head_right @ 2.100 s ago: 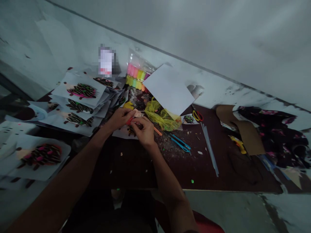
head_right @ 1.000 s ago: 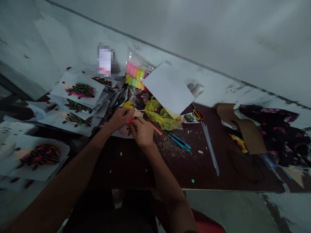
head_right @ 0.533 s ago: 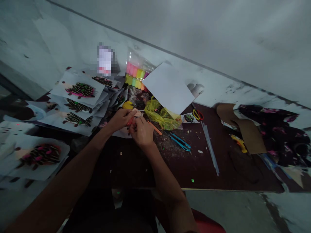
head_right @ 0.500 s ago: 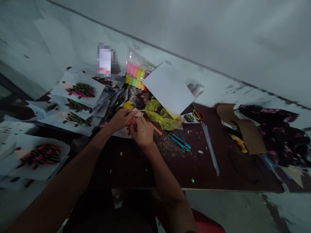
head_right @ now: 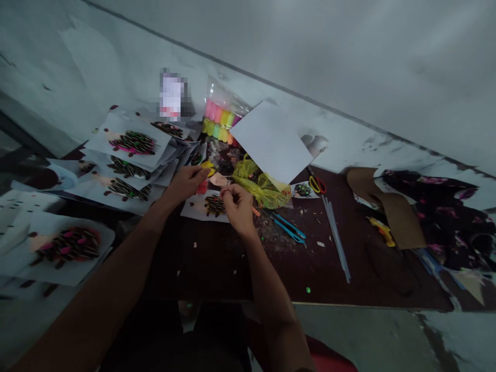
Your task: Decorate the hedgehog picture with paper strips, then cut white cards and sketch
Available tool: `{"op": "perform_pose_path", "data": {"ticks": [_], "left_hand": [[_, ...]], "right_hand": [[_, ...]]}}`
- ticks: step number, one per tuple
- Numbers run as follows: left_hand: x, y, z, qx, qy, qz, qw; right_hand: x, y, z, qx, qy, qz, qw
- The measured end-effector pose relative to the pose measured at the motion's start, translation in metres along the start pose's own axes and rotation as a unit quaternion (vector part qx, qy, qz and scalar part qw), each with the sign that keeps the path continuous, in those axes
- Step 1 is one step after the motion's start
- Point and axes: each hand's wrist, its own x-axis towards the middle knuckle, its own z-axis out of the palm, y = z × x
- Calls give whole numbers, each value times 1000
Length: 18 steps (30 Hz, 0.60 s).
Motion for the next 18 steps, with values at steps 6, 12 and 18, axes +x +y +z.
{"op": "perform_pose_path", "data": {"ticks": [6, 12, 18], "left_hand": [[2, -2, -4, 4, 10, -9, 1000], [3, -6, -4, -2, 4, -3, 1000], [3, -5, -5, 20, 10, 7, 1000]], "right_hand": [[8, 9, -5, 45, -32, 46, 997], [11, 16, -13, -23, -20, 20, 999], [14, 27, -15, -33, -63, 16, 997]]}}
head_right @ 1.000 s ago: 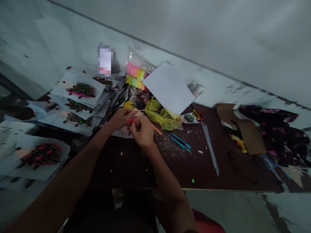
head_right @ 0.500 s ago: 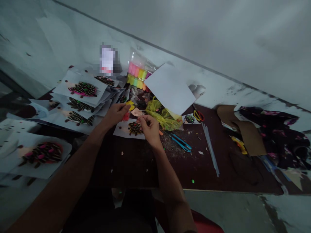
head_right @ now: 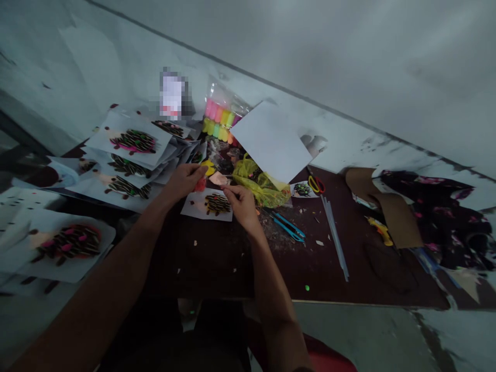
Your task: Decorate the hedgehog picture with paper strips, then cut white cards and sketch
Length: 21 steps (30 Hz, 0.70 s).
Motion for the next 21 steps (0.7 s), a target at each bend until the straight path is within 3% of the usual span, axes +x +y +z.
{"op": "perform_pose_path", "data": {"ticks": [11, 17, 21], "left_hand": [[-1, -1, 1, 6, -5, -3, 1000], [0, 0, 0, 3, -12, -1, 1000], [1, 1, 1, 8, -3, -12, 1000]], "right_hand": [[-1, 1, -3, -3, -8, 23, 1000], [-5, -2, 0, -69, 5, -7, 998], [-5, 2, 1, -54, -22, 9, 998]]}}
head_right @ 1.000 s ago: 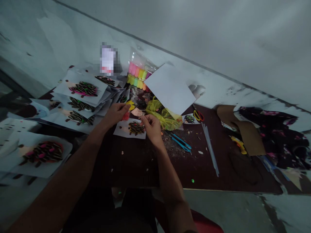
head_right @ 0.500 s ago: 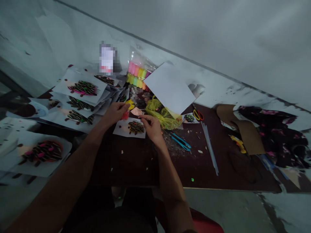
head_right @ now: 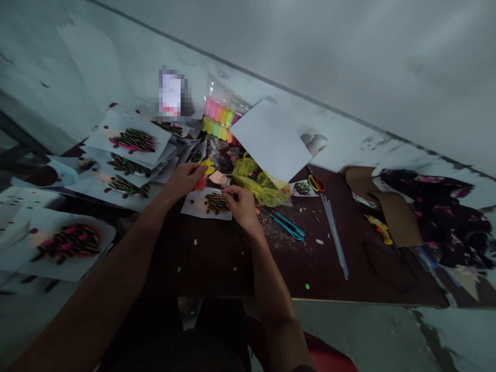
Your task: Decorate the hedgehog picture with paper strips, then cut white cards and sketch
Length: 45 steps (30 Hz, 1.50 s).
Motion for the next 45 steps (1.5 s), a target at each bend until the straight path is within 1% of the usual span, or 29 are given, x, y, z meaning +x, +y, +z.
{"op": "perform_pose_path", "data": {"ticks": [4, 8, 12, 15, 20, 25, 36, 45], "left_hand": [[1, -1, 1, 6, 3, 2, 1000], [0, -1, 2, 2, 1, 8, 1000], [0, 0, 2, 4, -1, 7, 1000], [-1, -1, 3, 6, -1, 10, 1000], [-1, -3, 3, 5, 3, 8, 1000], [-1, -3, 3, 2, 4, 11, 1000], [0, -3, 1, 2, -4, 14, 1000], [0, -2, 1, 3, -3, 15, 1000]], "right_hand": [[-2, 3, 2, -18, 6, -19, 1000], [-8, -1, 5, -40, 12, -17, 999], [-12, -7, 8, -84, 4, -37, 996], [-12, -7, 10, -99, -6, -48, 994], [-11, -2, 11, -116, -9, -29, 993], [-10, -3, 11, -179, -25, -37, 983], [-10, -4, 14, -219, -55, -36, 973], [-12, -7, 14, -241, -48, -29, 969]]}}
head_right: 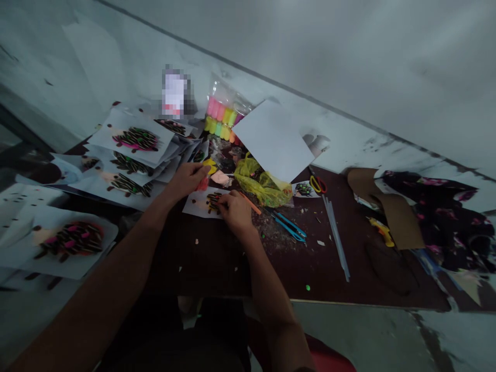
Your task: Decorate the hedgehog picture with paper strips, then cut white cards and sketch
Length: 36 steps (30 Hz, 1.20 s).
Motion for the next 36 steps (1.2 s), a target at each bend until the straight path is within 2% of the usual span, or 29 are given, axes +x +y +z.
{"op": "perform_pose_path", "data": {"ticks": [15, 19, 22, 26, 30, 36], "left_hand": [[0, -2, 0, 0, 2, 5, 1000], [0, -2, -1, 3, -5, -1, 1000], [0, -2, -1, 4, -6, 0, 1000], [-1, -1, 4, -4, -30, 4, 1000], [-4, 5, 14, -7, -53, 33, 998], [-8, 10, 23, 2, -80, 61, 995]], "right_hand": [[0, -7, -4, -12, -26, 8, 1000], [-1, -7, -5, -6, -15, -3, 1000], [-1, -7, -5, 32, 15, -18, 999], [-1, -9, -4, 144, 70, -9, 987], [-1, -12, -4, 221, 57, 13, 974], [0, -11, -4, 237, 57, 16, 970]]}}
